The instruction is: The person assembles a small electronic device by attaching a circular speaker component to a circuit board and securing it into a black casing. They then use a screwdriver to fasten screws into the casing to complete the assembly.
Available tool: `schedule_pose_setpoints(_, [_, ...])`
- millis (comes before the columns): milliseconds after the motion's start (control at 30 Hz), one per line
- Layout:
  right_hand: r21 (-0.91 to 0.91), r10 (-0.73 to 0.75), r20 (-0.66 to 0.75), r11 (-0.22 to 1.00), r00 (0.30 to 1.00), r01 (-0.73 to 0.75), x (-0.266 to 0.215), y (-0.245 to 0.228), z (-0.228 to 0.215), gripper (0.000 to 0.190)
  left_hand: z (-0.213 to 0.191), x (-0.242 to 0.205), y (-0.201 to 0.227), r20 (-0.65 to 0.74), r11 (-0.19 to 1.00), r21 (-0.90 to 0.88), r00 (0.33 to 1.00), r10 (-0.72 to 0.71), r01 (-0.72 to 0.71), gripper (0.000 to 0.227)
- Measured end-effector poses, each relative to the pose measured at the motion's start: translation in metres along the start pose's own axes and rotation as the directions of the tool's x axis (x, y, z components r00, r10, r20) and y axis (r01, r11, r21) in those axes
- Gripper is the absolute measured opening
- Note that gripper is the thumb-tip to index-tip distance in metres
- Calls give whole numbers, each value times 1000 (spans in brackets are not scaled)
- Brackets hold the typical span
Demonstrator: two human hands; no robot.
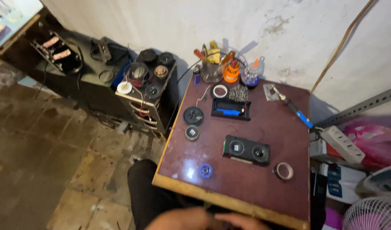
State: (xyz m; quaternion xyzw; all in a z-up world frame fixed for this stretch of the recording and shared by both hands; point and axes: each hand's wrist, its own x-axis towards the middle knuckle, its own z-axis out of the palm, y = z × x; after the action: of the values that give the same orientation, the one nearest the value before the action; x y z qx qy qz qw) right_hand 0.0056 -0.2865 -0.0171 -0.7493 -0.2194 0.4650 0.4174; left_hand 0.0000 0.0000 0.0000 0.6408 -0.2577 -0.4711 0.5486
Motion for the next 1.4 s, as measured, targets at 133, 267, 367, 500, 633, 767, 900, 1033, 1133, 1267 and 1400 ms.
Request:
schedule_pose_setpoints(133, [-2,-225,-442,968,868,250,0,-87,-52,35,-51,-58,113,-410,934,140,839,357,-329,17])
schedule_pose_setpoints(267, [-153,-314,-632,947,709,283,8,-122,-75,24,-87,-25,104,-903,908,394,127,411,-143,6])
schedule_pose_setpoints(367, [-179,-336,-667,939,665,295,12,-133,-92,23,-97,-6,94,-911,918,362,-269,313,-161,20])
schedule_pose_setpoints(500, [-429,-491,-694,869,526,246,24,-137,-111,15,-102,-4,93,-900,938,342,-310,307,-64,31])
schedule_pose_setpoints(633, [-481,-572,-666,820,479,310,30,-146,-115,14,-101,-4,84,-912,945,319,-293,287,-70,32])
schedule_pose_setpoints(767, [-508,-590,-672,807,447,302,29,-148,-113,14,-104,-7,90,-912,935,351,-248,326,-60,25])
schedule_pose_setpoints(900, [-595,-643,-654,762,399,255,28,-144,-118,13,-138,-11,86,-855,859,483,-116,505,171,16])
schedule_pose_setpoints(1033, [-609,-621,-689,776,374,167,16,-146,-116,11,-181,-11,84,-773,706,619,107,625,344,22])
schedule_pose_setpoints(1133, [-597,-598,-732,794,326,115,8,-129,-117,9,-194,-3,75,-814,751,554,43,579,359,24])
schedule_pose_setpoints(1267, [-658,-642,-709,751,293,53,5,-101,-128,20,-183,-5,76,-831,811,535,-28,556,236,30])
schedule_pose_setpoints(1400, [-650,-608,-693,760,388,30,4,-97,-131,58,-176,-11,79,-750,735,593,-107,653,331,29])
